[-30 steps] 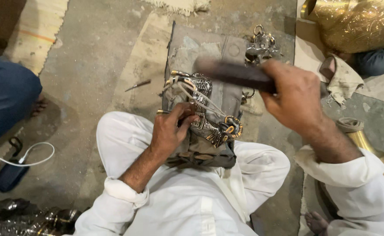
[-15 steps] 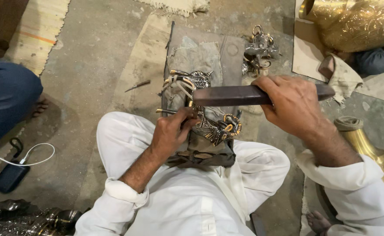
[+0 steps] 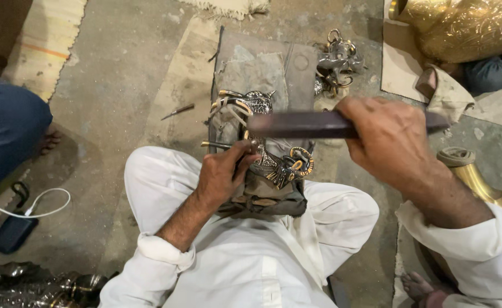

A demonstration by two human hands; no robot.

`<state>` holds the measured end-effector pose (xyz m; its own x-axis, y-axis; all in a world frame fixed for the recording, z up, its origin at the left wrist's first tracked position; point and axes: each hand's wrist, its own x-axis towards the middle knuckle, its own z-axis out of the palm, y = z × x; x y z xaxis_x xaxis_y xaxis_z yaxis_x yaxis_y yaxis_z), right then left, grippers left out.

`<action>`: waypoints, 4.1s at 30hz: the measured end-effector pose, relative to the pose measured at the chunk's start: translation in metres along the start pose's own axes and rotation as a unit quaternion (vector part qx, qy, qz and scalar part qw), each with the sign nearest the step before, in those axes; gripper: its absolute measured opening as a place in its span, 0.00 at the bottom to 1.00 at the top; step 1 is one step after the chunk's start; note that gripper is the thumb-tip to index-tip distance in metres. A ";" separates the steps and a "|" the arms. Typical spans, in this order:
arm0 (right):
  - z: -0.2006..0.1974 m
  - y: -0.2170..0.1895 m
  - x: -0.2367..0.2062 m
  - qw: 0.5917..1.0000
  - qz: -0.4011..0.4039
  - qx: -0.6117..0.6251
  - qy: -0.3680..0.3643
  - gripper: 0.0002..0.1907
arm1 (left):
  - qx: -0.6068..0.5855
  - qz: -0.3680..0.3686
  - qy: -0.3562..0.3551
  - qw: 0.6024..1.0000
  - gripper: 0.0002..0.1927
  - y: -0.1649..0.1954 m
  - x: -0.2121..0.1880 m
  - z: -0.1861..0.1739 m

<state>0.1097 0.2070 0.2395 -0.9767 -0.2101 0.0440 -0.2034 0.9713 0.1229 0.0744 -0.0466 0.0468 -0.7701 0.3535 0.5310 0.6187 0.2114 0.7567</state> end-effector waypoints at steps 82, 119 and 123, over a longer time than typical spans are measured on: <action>0.025 -0.003 -0.010 0.974 0.073 0.168 0.130 0.14 | 0.009 -0.011 -0.012 1.000 0.14 0.005 -0.001 0.000; 0.111 -0.103 -0.086 0.921 0.247 0.281 0.107 0.33 | -0.177 0.114 -0.235 0.949 0.19 0.107 -0.004 0.028; 0.099 -0.118 -0.057 0.941 0.196 0.262 0.087 0.32 | -0.052 0.094 -0.149 0.983 0.11 0.089 0.011 0.035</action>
<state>0.1830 0.1151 0.1247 -0.9667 0.2058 0.1521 0.1201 0.8897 -0.4405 0.1265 0.0080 0.1071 -0.5548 0.6324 0.5407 0.7141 0.0284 0.6995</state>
